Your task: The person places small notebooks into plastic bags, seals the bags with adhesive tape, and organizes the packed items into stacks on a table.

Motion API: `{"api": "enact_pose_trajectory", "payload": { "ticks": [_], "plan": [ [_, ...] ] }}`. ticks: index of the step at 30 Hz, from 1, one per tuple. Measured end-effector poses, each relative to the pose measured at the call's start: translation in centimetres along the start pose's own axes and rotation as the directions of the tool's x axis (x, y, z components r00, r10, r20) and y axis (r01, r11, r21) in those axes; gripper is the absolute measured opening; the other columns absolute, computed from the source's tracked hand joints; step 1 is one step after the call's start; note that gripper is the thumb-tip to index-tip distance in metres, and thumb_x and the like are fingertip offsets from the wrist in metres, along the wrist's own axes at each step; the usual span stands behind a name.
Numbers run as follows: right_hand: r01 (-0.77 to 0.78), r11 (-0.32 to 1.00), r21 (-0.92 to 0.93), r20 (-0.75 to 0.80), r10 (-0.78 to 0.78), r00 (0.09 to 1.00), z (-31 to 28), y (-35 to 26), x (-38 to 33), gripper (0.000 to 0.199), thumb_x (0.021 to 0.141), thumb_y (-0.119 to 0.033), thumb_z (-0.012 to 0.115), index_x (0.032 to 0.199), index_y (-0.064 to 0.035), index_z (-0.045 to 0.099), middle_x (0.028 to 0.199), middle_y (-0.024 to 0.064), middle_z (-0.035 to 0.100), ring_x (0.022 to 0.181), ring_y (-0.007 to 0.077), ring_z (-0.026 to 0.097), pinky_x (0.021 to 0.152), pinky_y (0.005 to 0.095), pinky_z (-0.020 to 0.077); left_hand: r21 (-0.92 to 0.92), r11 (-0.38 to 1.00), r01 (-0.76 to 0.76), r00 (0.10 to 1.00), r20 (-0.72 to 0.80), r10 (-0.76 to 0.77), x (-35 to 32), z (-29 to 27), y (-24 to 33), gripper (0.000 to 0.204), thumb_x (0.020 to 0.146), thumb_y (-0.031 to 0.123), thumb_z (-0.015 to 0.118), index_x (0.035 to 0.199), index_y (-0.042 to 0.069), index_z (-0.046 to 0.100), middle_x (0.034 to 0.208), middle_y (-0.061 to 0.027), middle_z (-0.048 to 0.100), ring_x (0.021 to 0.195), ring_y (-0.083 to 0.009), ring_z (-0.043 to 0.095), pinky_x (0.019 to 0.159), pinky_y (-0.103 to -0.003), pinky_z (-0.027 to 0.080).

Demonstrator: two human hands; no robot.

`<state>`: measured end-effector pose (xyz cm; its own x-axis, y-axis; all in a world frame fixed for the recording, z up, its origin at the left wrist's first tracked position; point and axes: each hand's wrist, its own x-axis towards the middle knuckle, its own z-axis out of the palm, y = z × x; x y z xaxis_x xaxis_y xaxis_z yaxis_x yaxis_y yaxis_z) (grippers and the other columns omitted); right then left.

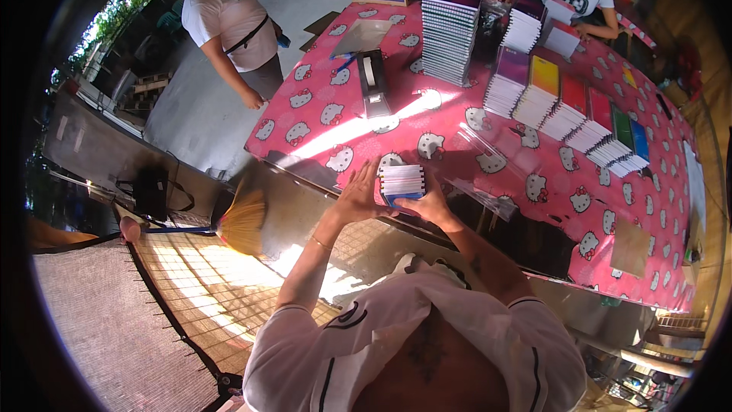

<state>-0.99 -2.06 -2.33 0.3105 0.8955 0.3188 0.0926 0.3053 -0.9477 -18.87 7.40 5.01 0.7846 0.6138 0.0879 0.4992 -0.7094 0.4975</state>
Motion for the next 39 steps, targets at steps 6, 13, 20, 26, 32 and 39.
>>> {"api": "enact_pose_trajectory", "payload": {
  "ticks": [6,13,20,26,32,39],
  "plan": [
    [0.025,0.996,0.086,0.061,-0.031,0.998,0.4,-0.5,-0.1,0.081,0.068,-0.016,0.092,0.133,-0.0042,0.045,0.123,0.0120,0.058,0.112,0.0202,0.059,0.094,0.0358,0.0506,0.346,0.890,-0.296,0.955,0.091,0.282,-0.4,0.4,5.8,0.115,0.079,0.063,0.071,0.152,-0.010,0.021,0.159,-0.0299,0.021,0.151,-0.0398,0.016,0.122,-0.053,0.014],
    [-0.075,0.975,-0.209,0.064,0.091,0.994,-0.8,0.0,-0.2,0.074,0.066,-0.005,0.085,0.129,-0.0033,0.046,0.119,0.0150,0.059,0.109,0.0275,0.061,0.092,0.0400,0.0502,0.274,0.941,-0.197,0.974,0.160,0.157,2.8,-1.8,4.6,0.095,0.074,0.062,0.076,0.131,-0.006,0.044,0.132,-0.0266,0.051,0.128,-0.0429,0.049,0.109,-0.050,0.037],
    [-0.184,0.591,-0.786,-0.204,0.034,0.978,-16.3,-2.8,-2.6,0.075,0.073,-0.027,0.082,0.138,-0.0110,0.050,0.138,0.0188,0.051,0.130,0.0393,0.047,0.109,0.0504,0.0374,0.299,0.945,-0.134,0.991,0.041,0.128,3.6,-1.7,4.6,0.080,0.071,0.059,0.081,0.116,0.000,0.050,0.102,-0.0190,0.065,0.097,-0.0373,0.066,0.082,-0.047,0.054],
    [-0.190,0.185,-0.964,-0.135,0.272,0.953,-22.8,-3.4,-6.1,0.096,0.068,-0.053,0.082,0.147,-0.0157,0.043,0.154,0.0133,0.036,0.146,0.0340,0.029,0.115,0.0609,0.0230,-0.271,0.958,0.093,0.984,-0.121,-0.130,7.6,-2.9,6.9,0.061,0.081,0.045,0.081,0.104,-0.005,0.055,0.079,-0.0156,0.071,0.070,-0.0221,0.071,0.065,-0.035,0.056],
    [-0.312,0.375,-0.873,-0.181,0.347,0.920,-26.7,-1.5,-6.5,0.121,0.059,-0.068,0.080,0.157,-0.0168,0.029,0.163,0.0083,0.024,0.154,0.0311,0.011,0.117,0.0682,0.0072,-0.839,0.466,0.282,0.940,0.144,-0.310,11.5,6.5,9.8,0.057,0.085,0.045,0.079,0.107,-0.005,0.062,0.093,-0.0085,0.070,0.082,-0.0151,0.065,0.073,-0.030,0.054],
    [-0.193,0.279,-0.941,-0.056,0.433,0.900,-29.3,-3.3,-6.6,0.122,0.060,-0.068,0.079,0.157,-0.0156,0.028,0.165,0.0034,0.023,0.154,0.0308,0.008,0.116,0.0698,0.0040,-0.774,0.356,0.524,0.842,0.408,-0.352,10.9,15.5,11.0,0.064,0.083,0.051,0.077,0.110,-0.005,0.065,0.098,-0.0097,0.070,0.085,-0.0175,0.066,0.075,-0.032,0.053]
  ]
}}
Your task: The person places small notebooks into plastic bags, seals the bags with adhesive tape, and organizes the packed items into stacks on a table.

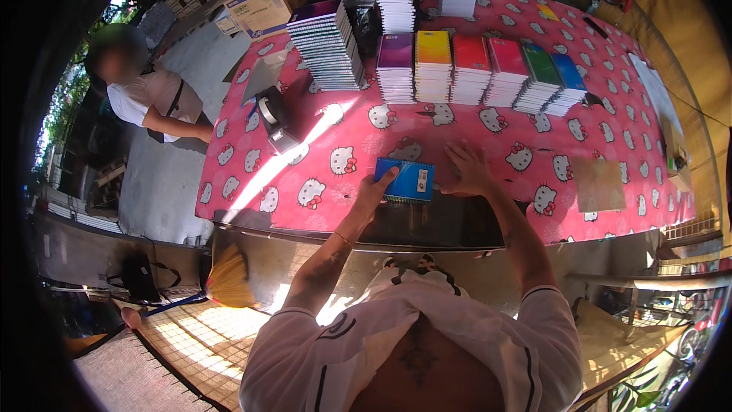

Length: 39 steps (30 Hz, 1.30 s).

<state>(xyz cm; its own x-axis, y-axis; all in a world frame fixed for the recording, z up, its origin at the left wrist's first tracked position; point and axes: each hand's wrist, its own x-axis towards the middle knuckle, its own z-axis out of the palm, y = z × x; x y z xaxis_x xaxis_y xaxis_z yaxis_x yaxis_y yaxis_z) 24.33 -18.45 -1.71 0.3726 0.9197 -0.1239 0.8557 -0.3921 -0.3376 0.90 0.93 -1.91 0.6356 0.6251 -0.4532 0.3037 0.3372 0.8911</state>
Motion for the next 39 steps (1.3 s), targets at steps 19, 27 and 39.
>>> {"api": "enact_pose_trajectory", "payload": {
  "ticks": [19,27,39],
  "plan": [
    [-0.306,0.147,0.941,0.239,0.355,0.904,1.3,-4.9,-3.3,0.052,0.098,-0.038,0.059,0.138,-0.0051,0.053,0.118,0.0091,0.066,0.105,0.0190,0.064,0.089,0.0347,0.0496,0.740,0.666,-0.096,0.940,-0.154,0.306,0.8,2.8,3.4,0.083,0.085,0.076,0.055,0.100,-0.005,0.064,0.082,-0.0218,0.069,0.088,-0.0376,0.070,0.078,-0.048,0.052],
    [-0.276,0.084,0.957,0.231,0.350,0.908,1.4,-5.5,-3.7,0.048,0.100,-0.037,0.057,0.134,-0.0041,0.055,0.118,0.0069,0.065,0.108,0.0181,0.062,0.090,0.0349,0.0482,0.192,0.980,-0.056,0.996,-0.052,0.067,1.6,-0.3,1.9,0.056,0.097,0.054,0.057,0.098,-0.002,0.063,0.088,-0.0097,0.068,0.085,-0.0150,0.065,0.074,-0.034,0.053],
    [0.071,0.907,0.415,-0.088,-0.037,0.995,2.8,-6.4,-9.9,0.019,0.084,-0.025,0.075,0.095,-0.0117,0.069,0.094,0.0059,0.069,0.085,0.0296,0.065,0.077,0.0436,0.0507,0.589,0.301,-0.749,0.660,0.634,0.403,-4.5,-7.0,-0.5,0.011,0.088,0.015,0.070,0.095,0.006,0.070,0.088,-0.0102,0.067,0.085,-0.0277,0.067,0.072,-0.041,0.053]
  ]
}}
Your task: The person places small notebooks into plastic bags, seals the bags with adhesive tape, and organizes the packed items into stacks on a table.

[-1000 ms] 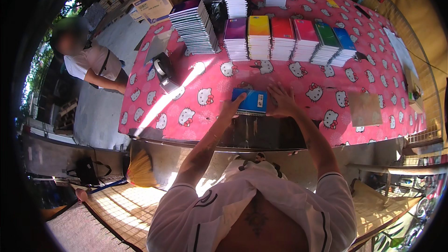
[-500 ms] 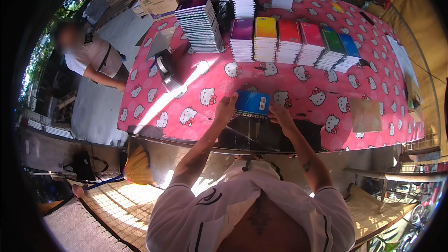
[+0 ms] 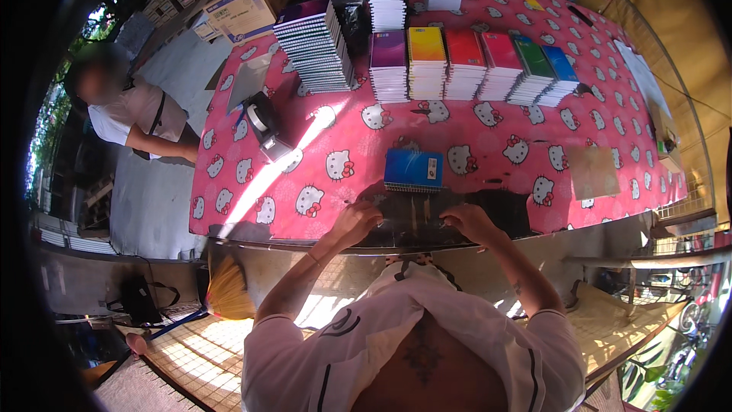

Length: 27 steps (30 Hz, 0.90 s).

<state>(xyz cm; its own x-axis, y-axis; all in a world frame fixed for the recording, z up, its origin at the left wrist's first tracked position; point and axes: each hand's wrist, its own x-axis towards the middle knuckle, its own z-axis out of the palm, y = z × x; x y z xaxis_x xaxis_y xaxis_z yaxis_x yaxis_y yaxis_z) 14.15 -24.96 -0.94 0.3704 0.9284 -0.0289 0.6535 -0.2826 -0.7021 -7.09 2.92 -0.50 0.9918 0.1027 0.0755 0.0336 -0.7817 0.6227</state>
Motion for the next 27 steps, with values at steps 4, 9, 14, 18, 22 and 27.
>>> {"api": "enact_pose_trajectory", "payload": {
  "ticks": [4,9,14,18,22,27],
  "plan": [
    [-0.002,1.000,-0.026,0.008,0.002,1.000,-0.7,-1.3,0.4,0.021,0.085,-0.025,0.074,0.099,-0.0119,0.066,0.086,0.0068,0.067,0.086,0.0282,0.066,0.079,0.0434,0.0499,-0.050,0.998,0.039,0.999,0.015,-0.039,1.1,-1.1,1.1,0.012,0.089,0.012,0.069,0.099,0.007,0.069,0.083,-0.0098,0.067,0.077,-0.0288,0.068,0.067,-0.042,0.053],
    [0.124,0.984,-0.128,-0.050,-0.131,0.990,-1.6,-2.7,0.7,0.021,0.088,-0.021,0.072,0.104,-0.0084,0.067,0.081,0.0084,0.069,0.082,0.0291,0.069,0.073,0.0409,0.0530,-0.112,0.993,-0.041,0.996,-0.086,0.032,1.2,-0.7,-1.0,0.014,0.090,0.014,0.069,0.102,0.006,0.068,0.083,-0.0108,0.068,0.078,-0.0301,0.067,0.067,-0.042,0.053],
    [-0.075,0.962,0.261,-0.144,0.116,0.983,-3.4,-1.2,2.0,0.022,0.091,-0.015,0.068,0.110,-0.0060,0.070,0.085,0.0077,0.073,0.082,0.0194,0.071,0.078,0.0325,0.0539,-0.118,0.989,-0.086,0.972,-0.229,0.057,3.9,-2.5,1.5,0.016,0.088,0.015,0.071,0.099,0.004,0.066,0.087,-0.0125,0.069,0.078,-0.0308,0.066,0.066,-0.042,0.052],
    [-0.182,0.841,0.509,-0.251,0.348,0.903,-3.7,-0.8,3.6,0.022,0.093,-0.017,0.066,0.107,-0.0011,0.069,0.084,0.0055,0.071,0.082,0.0125,0.068,0.075,0.0281,0.0521,-0.261,0.965,-0.012,0.975,-0.216,-0.046,5.0,-3.7,0.5,0.016,0.090,0.015,0.071,0.100,0.003,0.067,0.088,-0.0112,0.069,0.083,-0.0247,0.066,0.073,-0.038,0.052],
    [-0.065,0.720,0.691,-0.336,0.400,0.853,-1.7,2.4,5.6,0.027,0.097,-0.025,0.065,0.106,-0.0004,0.064,0.087,0.0037,0.068,0.081,0.0110,0.064,0.072,0.0265,0.0503,-0.545,0.805,0.234,0.962,0.007,-0.275,7.5,-3.1,-3.3,0.019,0.095,0.020,0.067,0.101,0.002,0.067,0.100,-0.0073,0.071,0.096,-0.0177,0.066,0.087,-0.032,0.052],
    [-0.241,0.535,0.809,-0.007,0.419,0.908,-1.9,2.4,6.7,0.034,0.100,-0.035,0.062,0.109,-0.0029,0.056,0.094,0.0047,0.066,0.083,0.0117,0.063,0.071,0.0275,0.0499,-0.838,0.436,0.327,0.918,0.172,-0.358,7.7,-0.7,-5.3,0.026,0.102,0.027,0.058,0.100,0.002,0.064,0.110,-0.0107,0.070,0.100,-0.0194,0.067,0.090,-0.033,0.054]
  ]
}}
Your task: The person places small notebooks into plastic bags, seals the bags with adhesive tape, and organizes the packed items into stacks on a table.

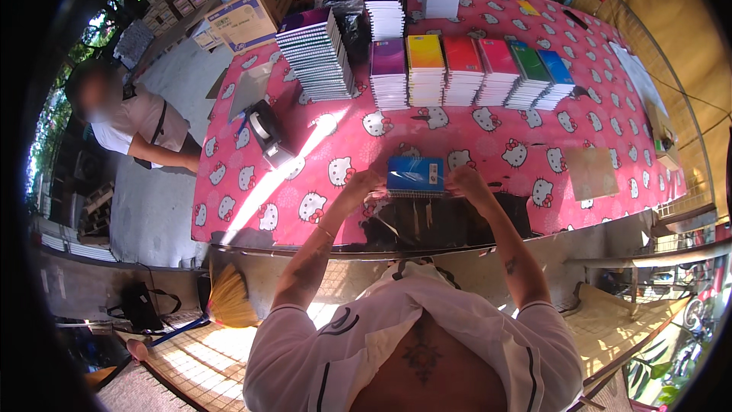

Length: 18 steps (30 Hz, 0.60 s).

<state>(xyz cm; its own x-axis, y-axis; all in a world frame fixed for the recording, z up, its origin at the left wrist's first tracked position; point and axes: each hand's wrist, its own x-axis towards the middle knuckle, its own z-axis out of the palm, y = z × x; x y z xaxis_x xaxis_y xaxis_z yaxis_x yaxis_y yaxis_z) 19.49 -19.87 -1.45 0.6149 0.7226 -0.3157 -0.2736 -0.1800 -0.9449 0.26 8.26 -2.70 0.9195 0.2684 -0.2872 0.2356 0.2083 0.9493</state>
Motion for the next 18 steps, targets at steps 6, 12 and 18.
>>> {"api": "enact_pose_trajectory", "payload": {
  "ticks": [6,12,18],
  "plan": [
    [-0.092,0.994,-0.066,0.011,0.093,0.996,-0.1,-0.2,0.8,0.034,0.103,-0.036,0.054,0.109,-0.0029,0.055,0.096,0.0063,0.066,0.086,0.0136,0.066,0.070,0.0263,0.0506,-0.016,0.993,0.117,0.993,-0.031,-0.117,-0.4,0.8,0.6,0.032,0.105,0.033,0.051,0.103,0.002,0.060,0.113,-0.0127,0.069,0.100,-0.0211,0.069,0.088,-0.034,0.056],
    [-0.077,0.997,0.016,-0.103,0.079,0.992,-0.5,-0.8,0.6,0.030,0.101,-0.033,0.057,0.110,-0.0041,0.056,0.103,0.0085,0.066,0.094,0.0205,0.067,0.075,0.0342,0.0507,-0.091,0.993,0.070,0.996,-0.040,-0.074,-0.9,1.4,0.8,0.024,0.101,0.023,0.055,0.107,0.000,0.063,0.110,-0.0122,0.071,0.098,-0.0191,0.069,0.085,-0.032,0.055],
    [0.366,0.203,-0.908,0.133,-0.690,0.712,9.5,-1.2,-6.4,0.050,0.091,-0.032,0.065,0.134,-0.0096,0.054,0.139,0.0128,0.052,0.134,0.0339,0.044,0.109,0.0550,0.0332,-0.093,0.990,0.104,0.992,-0.065,-0.110,-1.5,0.7,1.9,0.019,0.097,0.014,0.058,0.104,-0.002,0.066,0.104,-0.0108,0.071,0.094,-0.0186,0.069,0.081,-0.033,0.055]
  ]
}}
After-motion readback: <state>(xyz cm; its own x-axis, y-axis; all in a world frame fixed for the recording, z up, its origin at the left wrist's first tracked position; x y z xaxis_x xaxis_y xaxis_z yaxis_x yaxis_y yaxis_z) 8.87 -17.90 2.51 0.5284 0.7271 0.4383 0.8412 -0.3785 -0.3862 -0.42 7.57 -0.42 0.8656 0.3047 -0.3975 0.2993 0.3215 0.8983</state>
